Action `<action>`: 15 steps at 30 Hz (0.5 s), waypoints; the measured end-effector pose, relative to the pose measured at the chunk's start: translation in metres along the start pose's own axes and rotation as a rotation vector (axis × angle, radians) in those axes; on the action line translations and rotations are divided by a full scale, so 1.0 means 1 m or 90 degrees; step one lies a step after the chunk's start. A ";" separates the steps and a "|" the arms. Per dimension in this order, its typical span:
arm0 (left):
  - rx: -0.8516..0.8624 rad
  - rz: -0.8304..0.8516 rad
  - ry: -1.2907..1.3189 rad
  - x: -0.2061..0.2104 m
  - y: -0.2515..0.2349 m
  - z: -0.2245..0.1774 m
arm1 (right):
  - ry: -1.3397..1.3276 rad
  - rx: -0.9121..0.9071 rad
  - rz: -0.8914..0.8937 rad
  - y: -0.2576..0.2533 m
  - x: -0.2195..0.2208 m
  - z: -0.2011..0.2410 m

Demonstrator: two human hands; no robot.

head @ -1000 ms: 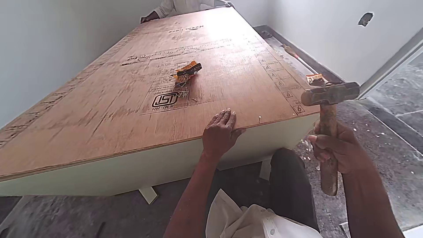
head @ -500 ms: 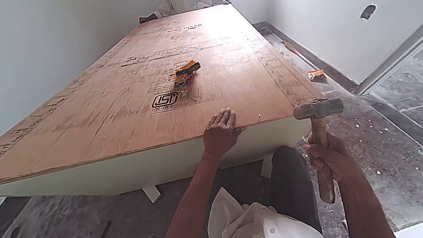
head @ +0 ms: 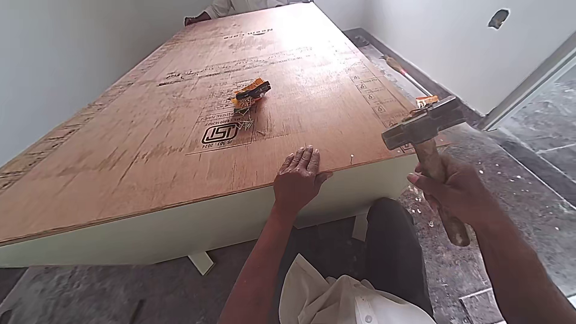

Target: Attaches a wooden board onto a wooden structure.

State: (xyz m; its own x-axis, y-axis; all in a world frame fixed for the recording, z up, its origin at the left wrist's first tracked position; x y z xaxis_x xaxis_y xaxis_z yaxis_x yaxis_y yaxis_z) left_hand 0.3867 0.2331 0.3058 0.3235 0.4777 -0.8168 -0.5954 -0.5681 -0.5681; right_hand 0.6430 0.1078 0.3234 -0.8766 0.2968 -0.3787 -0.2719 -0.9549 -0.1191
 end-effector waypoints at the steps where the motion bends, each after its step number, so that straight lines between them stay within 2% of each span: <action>1: 0.002 -0.006 -0.005 -0.001 -0.002 0.001 | 0.084 -0.030 -0.008 -0.007 -0.005 0.013; 6: 0.009 -0.021 -0.012 -0.002 0.000 0.000 | 0.418 -0.143 0.018 -0.031 -0.004 0.088; 9: 0.010 -0.024 -0.018 -0.001 -0.001 0.000 | 0.543 -0.134 0.118 -0.045 0.021 0.093; 12: 0.009 -0.012 -0.019 0.001 0.001 -0.001 | 0.601 -0.076 0.225 -0.052 0.045 0.070; 14: 0.011 -0.015 -0.020 0.000 0.000 -0.001 | 0.573 -0.085 0.188 -0.048 0.038 0.083; 15: 0.010 -0.018 -0.019 0.000 -0.001 0.000 | 0.540 -0.128 0.134 -0.046 0.027 0.101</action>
State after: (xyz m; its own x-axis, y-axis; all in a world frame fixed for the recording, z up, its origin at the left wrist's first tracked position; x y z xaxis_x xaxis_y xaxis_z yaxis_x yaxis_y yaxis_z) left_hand 0.3877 0.2334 0.3067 0.3192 0.5133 -0.7966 -0.5975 -0.5434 -0.5896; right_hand 0.5914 0.1593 0.4110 -0.2906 0.0924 -0.9524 0.0066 -0.9951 -0.0986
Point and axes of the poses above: each hand's wrist, its own y-axis away from the middle knuckle, its own x-axis out of the palm, z = x × y, the point moved 10 cm from there along -y, towards the middle knuckle, and after that the axes turned 1 degree about -y, right-handed, at the moved point
